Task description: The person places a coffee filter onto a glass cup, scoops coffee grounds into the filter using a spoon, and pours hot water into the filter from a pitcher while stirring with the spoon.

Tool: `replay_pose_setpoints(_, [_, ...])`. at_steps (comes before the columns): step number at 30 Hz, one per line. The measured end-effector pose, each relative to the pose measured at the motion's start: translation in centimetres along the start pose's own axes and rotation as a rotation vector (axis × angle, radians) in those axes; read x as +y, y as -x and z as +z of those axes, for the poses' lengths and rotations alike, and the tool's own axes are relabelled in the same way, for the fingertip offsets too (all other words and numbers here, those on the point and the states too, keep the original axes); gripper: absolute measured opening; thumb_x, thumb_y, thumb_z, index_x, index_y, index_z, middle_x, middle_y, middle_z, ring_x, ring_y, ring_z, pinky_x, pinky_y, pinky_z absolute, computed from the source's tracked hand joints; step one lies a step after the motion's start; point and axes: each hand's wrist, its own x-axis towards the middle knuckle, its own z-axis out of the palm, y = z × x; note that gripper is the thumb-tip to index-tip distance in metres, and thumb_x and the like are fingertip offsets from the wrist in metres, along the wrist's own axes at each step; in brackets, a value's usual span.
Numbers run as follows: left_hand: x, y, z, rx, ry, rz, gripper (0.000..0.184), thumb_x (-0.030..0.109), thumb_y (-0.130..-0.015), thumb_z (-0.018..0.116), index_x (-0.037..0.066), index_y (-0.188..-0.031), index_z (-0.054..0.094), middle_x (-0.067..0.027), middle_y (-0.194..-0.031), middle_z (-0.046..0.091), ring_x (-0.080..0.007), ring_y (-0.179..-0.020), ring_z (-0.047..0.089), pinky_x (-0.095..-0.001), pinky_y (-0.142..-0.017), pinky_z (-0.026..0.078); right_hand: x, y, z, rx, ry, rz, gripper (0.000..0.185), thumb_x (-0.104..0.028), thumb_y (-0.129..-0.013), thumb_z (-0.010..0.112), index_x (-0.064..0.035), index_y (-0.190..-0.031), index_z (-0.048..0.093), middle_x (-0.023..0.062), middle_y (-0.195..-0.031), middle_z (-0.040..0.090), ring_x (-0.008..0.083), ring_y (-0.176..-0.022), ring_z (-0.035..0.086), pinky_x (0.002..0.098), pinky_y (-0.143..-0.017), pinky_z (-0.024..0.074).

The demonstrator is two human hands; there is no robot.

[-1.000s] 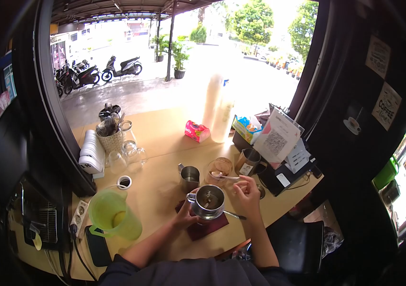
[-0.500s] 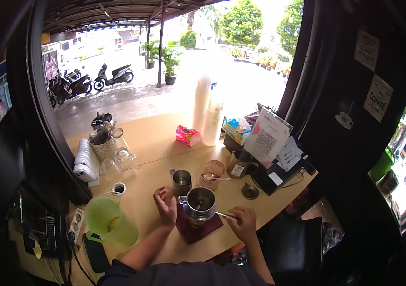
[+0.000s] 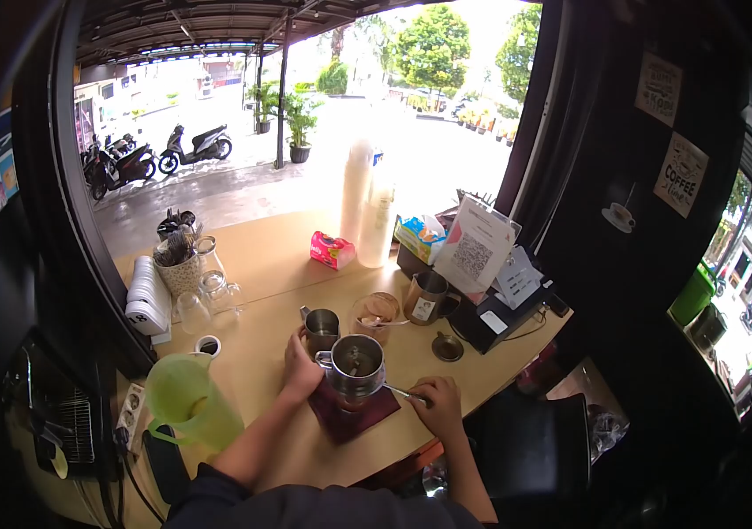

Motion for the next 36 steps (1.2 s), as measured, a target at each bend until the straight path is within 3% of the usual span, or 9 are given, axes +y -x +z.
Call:
replay_pose_setpoints(3, [-1.1, -1.3, 0.9, 0.045, -0.054, 0.088, 0.08, 0.019, -0.064, 0.079, 0.005, -0.13, 0.037, -0.0168, -0.124, 0.053, -0.0357, -0.12, 0.046, -0.0456, -0.104, 0.033, -0.7, -0.2, -0.2, 0.023, -0.002, 0.027, 0.018, -0.02, -0.067, 0.078, -0.0142, -0.082, 0.07, 0.0012, -0.09, 0.063, 0.0237, -0.091, 0.055, 0.038, -0.081, 0.0399])
replay_pose_setpoints(9, [-1.8, -2.2, 1.3, 0.013, -0.147, 0.095, 0.083, 0.03, -0.063, 0.08, 0.006, -0.13, 0.036, -0.0166, -0.12, 0.055, -0.0356, -0.115, 0.049, -0.0586, -0.105, 0.024, -0.2, -0.2, 0.1, -0.01, 0.024, 0.013, 0.016, -0.021, -0.07, 0.076, -0.0147, -0.083, 0.07, 0.0008, -0.09, 0.062, 0.024, -0.092, 0.054, 0.039, -0.079, 0.0405])
replay_pose_setpoints(12, [-1.5, -2.3, 1.5, 0.02, -0.164, 0.077, 0.083, 0.03, -0.063, 0.079, 0.005, -0.13, 0.038, -0.0169, -0.119, 0.055, -0.0353, -0.116, 0.049, -0.0603, -0.106, 0.021, 0.2, -0.1, 0.4, -0.007, -0.005, 0.004, 0.014, -0.02, -0.071, 0.075, -0.0144, -0.082, 0.07, 0.0007, -0.089, 0.062, 0.0241, -0.091, 0.054, 0.039, -0.079, 0.0403])
replay_pose_setpoints(16, [-1.6, -2.2, 1.3, 0.029, -0.231, 0.077, 0.083, 0.03, -0.064, 0.079, 0.005, -0.132, 0.039, -0.0165, -0.117, 0.056, -0.0352, -0.117, 0.048, -0.0593, -0.107, 0.021, -0.2, -0.4, 0.1, -0.031, -0.032, 0.015, 0.014, -0.016, -0.07, 0.075, -0.0115, -0.081, 0.069, 0.0025, -0.089, 0.063, 0.0248, -0.089, 0.054, 0.0386, -0.079, 0.0413])
replay_pose_setpoints(21, [-1.2, -2.2, 1.0, 0.078, -0.25, 0.139, 0.078, 0.03, -0.065, 0.078, 0.003, -0.13, 0.045, -0.0157, -0.109, 0.06, -0.034, -0.108, 0.052, -0.0484, -0.097, 0.035, -0.1, -0.4, 0.3, -0.032, -0.05, 0.029, 0.017, -0.016, -0.07, 0.076, -0.0105, -0.081, 0.064, 0.003, -0.084, 0.062, 0.0249, -0.083, 0.054, 0.0378, -0.076, 0.0405])
replay_pose_setpoints(24, [-1.1, -2.0, 0.9, 0.112, -0.217, 0.152, 0.073, 0.028, -0.064, 0.079, 0.003, -0.127, 0.05, -0.0152, -0.106, 0.061, -0.0339, -0.101, 0.054, -0.044, -0.092, 0.038, -0.2, -0.2, 0.1, -0.072, -0.051, 0.093, 0.017, -0.022, -0.073, 0.075, -0.0132, -0.083, 0.064, 0.0009, -0.084, 0.061, 0.023, -0.085, 0.055, 0.0374, -0.076, 0.0369])
replay_pose_setpoints(31, [1.9, -2.4, -0.7, 0.129, -0.146, 0.176, 0.081, 0.032, -0.06, 0.085, 0.003, -0.127, 0.05, -0.0146, -0.104, 0.063, -0.0324, -0.101, 0.057, -0.0424, -0.089, 0.041, -0.6, -0.3, -0.2, -0.099, -0.064, 0.13, 0.018, -0.022, -0.073, 0.075, -0.0129, -0.083, 0.064, 0.001, -0.08, 0.061, 0.0228, -0.084, 0.055, 0.0376, -0.076, 0.037])
replay_pose_setpoints(36, [4.2, -3.7, -1.9, 0.011, 0.054, 0.116, 0.091, 0.039, -0.055, 0.088, 0.003, -0.128, 0.048, -0.0138, -0.115, 0.061, -0.0303, -0.11, 0.057, -0.0433, -0.093, 0.039, -0.8, -0.1, 0.1, -0.066, -0.008, 0.061, 0.017, -0.024, -0.072, 0.075, -0.0124, -0.082, 0.066, 0.0015, -0.08, 0.061, 0.0237, -0.084, 0.055, 0.0377, -0.075, 0.0382])
